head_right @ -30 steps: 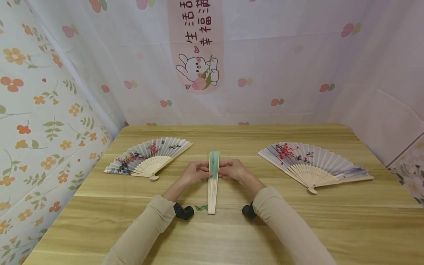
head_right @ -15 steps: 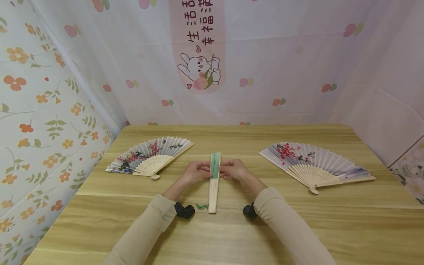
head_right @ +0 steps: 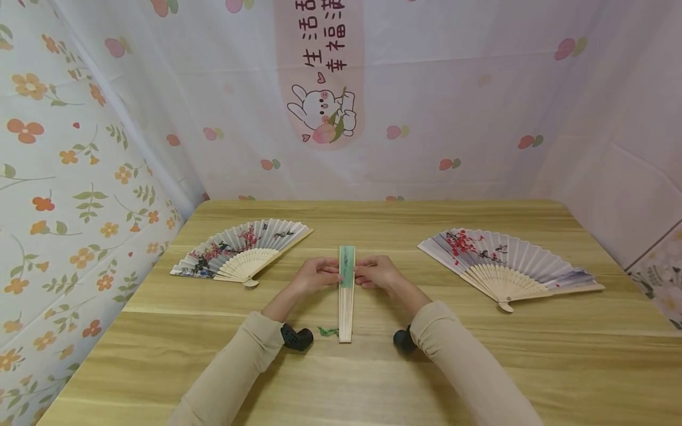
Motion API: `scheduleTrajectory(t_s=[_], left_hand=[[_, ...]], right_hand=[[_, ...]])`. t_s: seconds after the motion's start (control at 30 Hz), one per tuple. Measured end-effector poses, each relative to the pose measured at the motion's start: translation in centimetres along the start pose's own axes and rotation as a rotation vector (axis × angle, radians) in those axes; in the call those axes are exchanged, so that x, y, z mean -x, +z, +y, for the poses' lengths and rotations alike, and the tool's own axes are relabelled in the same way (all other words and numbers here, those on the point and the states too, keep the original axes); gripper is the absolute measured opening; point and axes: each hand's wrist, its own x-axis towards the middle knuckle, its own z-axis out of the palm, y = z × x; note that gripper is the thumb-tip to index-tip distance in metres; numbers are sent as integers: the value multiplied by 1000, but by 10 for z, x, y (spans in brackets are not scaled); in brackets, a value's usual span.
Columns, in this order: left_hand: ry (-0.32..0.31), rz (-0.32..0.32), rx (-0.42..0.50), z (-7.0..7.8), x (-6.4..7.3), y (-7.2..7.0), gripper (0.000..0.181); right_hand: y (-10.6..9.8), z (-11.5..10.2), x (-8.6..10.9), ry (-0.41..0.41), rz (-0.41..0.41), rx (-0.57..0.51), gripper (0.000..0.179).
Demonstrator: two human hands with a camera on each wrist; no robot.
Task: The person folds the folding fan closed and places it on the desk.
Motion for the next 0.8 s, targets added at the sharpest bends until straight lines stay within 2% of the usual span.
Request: scheduleTrajectory(t_s=[0.17,0.57,0.67,0.8], left_hand=[[-8,-8,37,2,1,-1,39],[-7,-28,29,11,6,-12,40],[0,-17,33,14,7,-15,39],[45,0,75,24,13,-18,39]], right_hand=[[-3,0,2,-1,-2,11,36],[-8,-2,10,-24,-24,11,38],[-9,-4,14,-45,-26,22,37],[-8,-7,23,-82,-22,54,38]])
